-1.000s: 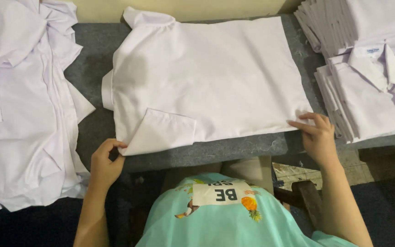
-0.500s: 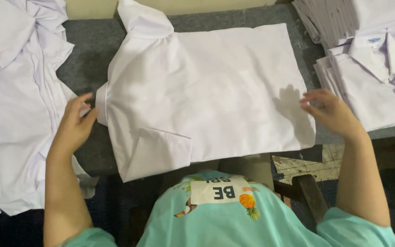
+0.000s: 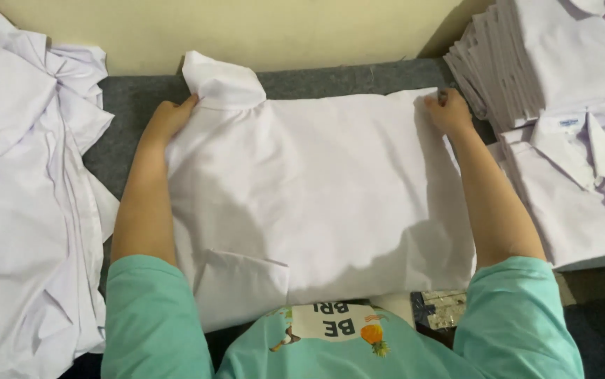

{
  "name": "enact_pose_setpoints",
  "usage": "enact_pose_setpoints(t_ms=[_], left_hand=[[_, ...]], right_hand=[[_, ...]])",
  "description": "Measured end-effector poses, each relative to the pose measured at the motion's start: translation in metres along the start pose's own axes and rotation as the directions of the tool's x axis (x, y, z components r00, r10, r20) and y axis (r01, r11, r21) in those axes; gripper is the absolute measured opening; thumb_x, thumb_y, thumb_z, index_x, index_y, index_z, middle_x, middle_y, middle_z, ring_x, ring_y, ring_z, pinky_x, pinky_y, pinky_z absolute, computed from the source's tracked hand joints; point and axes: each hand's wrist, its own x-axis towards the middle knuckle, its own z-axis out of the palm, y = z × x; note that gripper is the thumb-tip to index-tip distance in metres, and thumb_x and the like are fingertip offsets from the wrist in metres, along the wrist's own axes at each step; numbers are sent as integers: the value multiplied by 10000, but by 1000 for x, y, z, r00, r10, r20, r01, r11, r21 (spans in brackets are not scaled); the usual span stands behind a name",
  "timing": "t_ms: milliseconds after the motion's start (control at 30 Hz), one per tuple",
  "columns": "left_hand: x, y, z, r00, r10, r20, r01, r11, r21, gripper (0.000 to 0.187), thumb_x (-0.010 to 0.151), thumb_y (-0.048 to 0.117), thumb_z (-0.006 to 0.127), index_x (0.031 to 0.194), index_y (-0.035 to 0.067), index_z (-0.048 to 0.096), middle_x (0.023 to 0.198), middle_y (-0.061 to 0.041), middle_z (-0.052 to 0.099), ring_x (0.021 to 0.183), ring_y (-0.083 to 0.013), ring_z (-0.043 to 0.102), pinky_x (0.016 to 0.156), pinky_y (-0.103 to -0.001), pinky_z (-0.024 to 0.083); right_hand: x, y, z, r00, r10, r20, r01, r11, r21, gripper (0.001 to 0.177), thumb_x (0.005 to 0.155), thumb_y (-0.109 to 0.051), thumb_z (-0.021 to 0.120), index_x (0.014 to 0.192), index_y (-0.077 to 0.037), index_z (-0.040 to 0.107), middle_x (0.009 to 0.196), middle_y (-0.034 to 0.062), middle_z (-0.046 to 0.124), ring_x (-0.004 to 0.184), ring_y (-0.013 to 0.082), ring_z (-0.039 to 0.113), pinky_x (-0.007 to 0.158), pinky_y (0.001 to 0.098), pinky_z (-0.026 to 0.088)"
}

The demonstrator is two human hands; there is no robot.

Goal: Folding a white collared shirt into a neat rectangle on a work table.

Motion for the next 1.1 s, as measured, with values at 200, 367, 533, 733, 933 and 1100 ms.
enact_pose_setpoints(t_ms=[200, 367, 533, 733, 933, 1100], left_hand=[[38, -28, 11, 981, 189, -49, -190, 982, 3, 634, 1114, 528, 506, 1171, -64, 727, 1186, -326, 674, 1199, -495, 599, 986, -576, 484], [84, -49, 24, 847, 431, -312, -455, 890, -7, 433, 1179, 307, 516, 1057, -67, 697, 976, -318, 674, 1015, -506, 652, 846, -562, 511], [17, 22, -13, 1000, 26, 0, -26, 999, -28, 897, 1072, 771, 361, 1234, -47, 690, 1272, -279, 662, 1291, -389, 581, 1046, -523, 463], [0, 73, -22, 988, 6, 154, 16, 990, -137, 682, 955, 524, 726, 1393, 16, 604, 1373, -302, 600, 1336, -431, 539, 1080, -523, 457], [100, 20, 19, 936, 350, -49, -352, 916, -192, 232, 989, 207, 568, 1132, 160, 745, 1042, 67, 708, 949, -100, 625, 842, -292, 477], [97, 2, 14, 1000, -20, -18, 25, 929, 368, 750, 1055, 695, 361, 1116, 1, 638, 1172, -216, 650, 1105, -424, 608, 890, -540, 460]], right_hand=[[-1, -17, -6, 999, 24, -38, -22, 998, 59, 486, 1051, -398, 696, 1279, 31, 677, 1280, 260, 620, 1196, 451, 611, 924, 570, 538], [-2, -25, 3, 994, -24, -103, 34, 995, 96, 395, 1129, -292, 599, 1338, 44, 600, 1297, 265, 559, 1219, 447, 583, 944, 546, 524], [-4, -37, -7, 998, 12, -67, -4, 992, 126, 425, 1085, -375, 673, 1294, -7, 630, 1117, 190, 683, 1056, 360, 688, 773, 487, 554], [27, 12, 17, 993, -58, -104, 69, 992, 108, 372, 1034, -426, 720, 1006, -55, 729, 762, 96, 634, 690, 203, 621, 552, 364, 457], [-23, -56, -11, 997, -54, -54, 58, 995, 78, 369, 1111, -279, 608, 815, -126, 449, 779, 21, 456, 739, 186, 436, 664, 388, 327], [-28, -66, -17, 998, -26, -53, 30, 995, 94, 453, 1119, -340, 585, 758, -143, 397, 730, -8, 392, 676, 150, 377, 607, 378, 271]])
